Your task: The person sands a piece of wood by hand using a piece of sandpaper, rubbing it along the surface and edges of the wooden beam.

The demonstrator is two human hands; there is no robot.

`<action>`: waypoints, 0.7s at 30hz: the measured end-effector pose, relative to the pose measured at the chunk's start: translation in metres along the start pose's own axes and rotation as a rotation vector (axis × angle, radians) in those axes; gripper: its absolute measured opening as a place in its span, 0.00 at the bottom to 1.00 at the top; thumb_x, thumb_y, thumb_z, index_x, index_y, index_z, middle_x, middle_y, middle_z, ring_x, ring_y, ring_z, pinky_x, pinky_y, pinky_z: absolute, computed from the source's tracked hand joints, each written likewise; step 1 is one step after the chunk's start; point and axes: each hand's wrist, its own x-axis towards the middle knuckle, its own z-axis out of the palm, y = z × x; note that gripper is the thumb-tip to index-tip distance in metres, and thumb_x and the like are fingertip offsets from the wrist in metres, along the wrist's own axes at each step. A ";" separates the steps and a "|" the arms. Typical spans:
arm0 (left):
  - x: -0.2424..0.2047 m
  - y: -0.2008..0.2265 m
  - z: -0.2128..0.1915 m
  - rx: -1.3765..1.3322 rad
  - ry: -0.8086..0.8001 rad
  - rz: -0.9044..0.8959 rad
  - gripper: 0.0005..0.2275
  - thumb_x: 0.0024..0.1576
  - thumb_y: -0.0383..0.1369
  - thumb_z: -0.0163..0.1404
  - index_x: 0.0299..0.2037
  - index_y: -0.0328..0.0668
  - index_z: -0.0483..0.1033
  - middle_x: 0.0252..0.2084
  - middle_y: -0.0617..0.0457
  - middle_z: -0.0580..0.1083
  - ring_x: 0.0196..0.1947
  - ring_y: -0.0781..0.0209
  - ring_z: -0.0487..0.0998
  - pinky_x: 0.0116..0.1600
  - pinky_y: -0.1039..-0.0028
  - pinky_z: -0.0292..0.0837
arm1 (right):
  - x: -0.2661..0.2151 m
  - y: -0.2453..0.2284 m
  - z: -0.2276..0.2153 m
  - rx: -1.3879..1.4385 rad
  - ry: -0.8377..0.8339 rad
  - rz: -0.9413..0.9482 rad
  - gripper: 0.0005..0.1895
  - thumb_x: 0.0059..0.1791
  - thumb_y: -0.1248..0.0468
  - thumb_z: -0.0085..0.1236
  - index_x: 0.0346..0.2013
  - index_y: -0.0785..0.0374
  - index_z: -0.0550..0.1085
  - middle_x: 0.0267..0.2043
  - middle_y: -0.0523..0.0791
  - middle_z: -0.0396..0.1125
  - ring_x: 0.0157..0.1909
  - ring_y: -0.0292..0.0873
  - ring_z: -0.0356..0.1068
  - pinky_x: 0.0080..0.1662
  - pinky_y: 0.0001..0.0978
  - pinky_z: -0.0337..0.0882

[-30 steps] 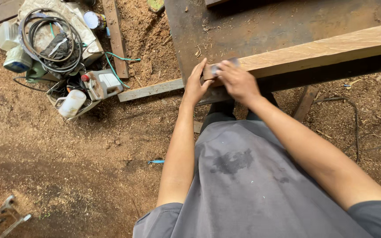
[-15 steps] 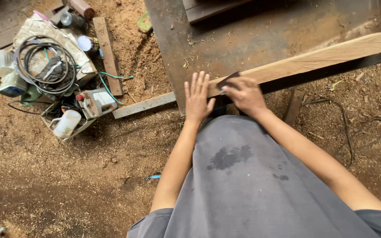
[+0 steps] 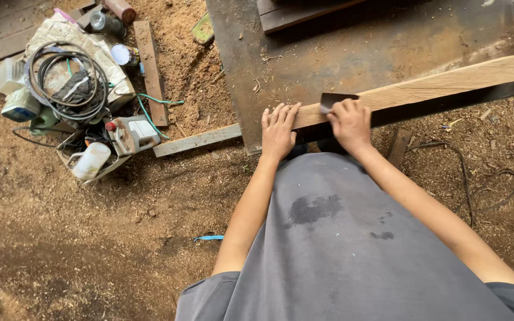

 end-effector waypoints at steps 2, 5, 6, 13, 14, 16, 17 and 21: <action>0.000 -0.002 -0.001 -0.013 0.000 -0.004 0.39 0.48 0.28 0.57 0.73 0.57 0.56 0.66 0.55 0.66 0.72 0.56 0.60 0.78 0.51 0.41 | 0.002 -0.003 0.005 0.050 0.064 -0.075 0.04 0.52 0.63 0.58 0.38 0.59 0.73 0.43 0.46 0.67 0.50 0.53 0.65 0.49 0.49 0.64; 0.002 -0.003 0.001 -0.038 0.002 -0.008 0.40 0.48 0.28 0.57 0.75 0.53 0.54 0.66 0.53 0.65 0.72 0.55 0.60 0.77 0.51 0.42 | 0.014 -0.013 0.020 0.193 -0.069 -0.216 0.05 0.53 0.61 0.57 0.39 0.59 0.72 0.41 0.47 0.67 0.47 0.54 0.66 0.48 0.47 0.67; 0.001 -0.004 0.002 -0.034 0.003 -0.012 0.40 0.48 0.28 0.57 0.74 0.53 0.54 0.66 0.53 0.66 0.71 0.55 0.61 0.77 0.51 0.42 | 0.015 -0.015 0.023 0.250 -0.156 -0.269 0.06 0.53 0.60 0.56 0.39 0.59 0.72 0.40 0.48 0.67 0.45 0.54 0.66 0.47 0.47 0.68; -0.002 -0.007 0.006 -0.048 -0.003 -0.009 0.37 0.48 0.27 0.58 0.71 0.56 0.59 0.67 0.52 0.66 0.71 0.55 0.62 0.77 0.53 0.43 | 0.000 0.030 0.006 0.153 -0.189 0.087 0.07 0.58 0.61 0.45 0.46 0.62 0.66 0.35 0.56 0.69 0.39 0.63 0.70 0.40 0.58 0.70; -0.001 -0.006 0.006 -0.049 0.003 -0.008 0.37 0.48 0.27 0.58 0.71 0.56 0.59 0.67 0.52 0.66 0.71 0.54 0.62 0.77 0.53 0.43 | 0.002 0.031 0.009 0.136 -0.172 0.114 0.08 0.58 0.61 0.45 0.46 0.63 0.66 0.34 0.56 0.70 0.37 0.64 0.71 0.40 0.58 0.70; -0.001 -0.007 0.008 -0.048 0.013 -0.007 0.37 0.48 0.27 0.58 0.71 0.56 0.59 0.67 0.52 0.66 0.71 0.54 0.62 0.77 0.52 0.42 | 0.007 0.022 0.018 0.170 -0.143 0.086 0.08 0.57 0.61 0.45 0.45 0.63 0.66 0.35 0.57 0.71 0.37 0.64 0.72 0.39 0.58 0.72; -0.002 -0.007 0.010 -0.046 0.011 -0.010 0.37 0.48 0.26 0.57 0.71 0.57 0.59 0.66 0.53 0.66 0.71 0.55 0.62 0.77 0.52 0.42 | 0.009 0.008 0.028 0.221 -0.130 0.031 0.08 0.56 0.61 0.45 0.45 0.62 0.67 0.37 0.57 0.72 0.37 0.63 0.72 0.39 0.57 0.72; 0.001 -0.008 0.010 -0.011 -0.024 -0.025 0.38 0.48 0.26 0.58 0.72 0.59 0.57 0.68 0.54 0.65 0.71 0.55 0.61 0.78 0.51 0.42 | 0.019 -0.023 0.045 0.181 -0.238 -0.081 0.10 0.54 0.59 0.46 0.42 0.62 0.67 0.34 0.56 0.73 0.36 0.63 0.73 0.37 0.59 0.72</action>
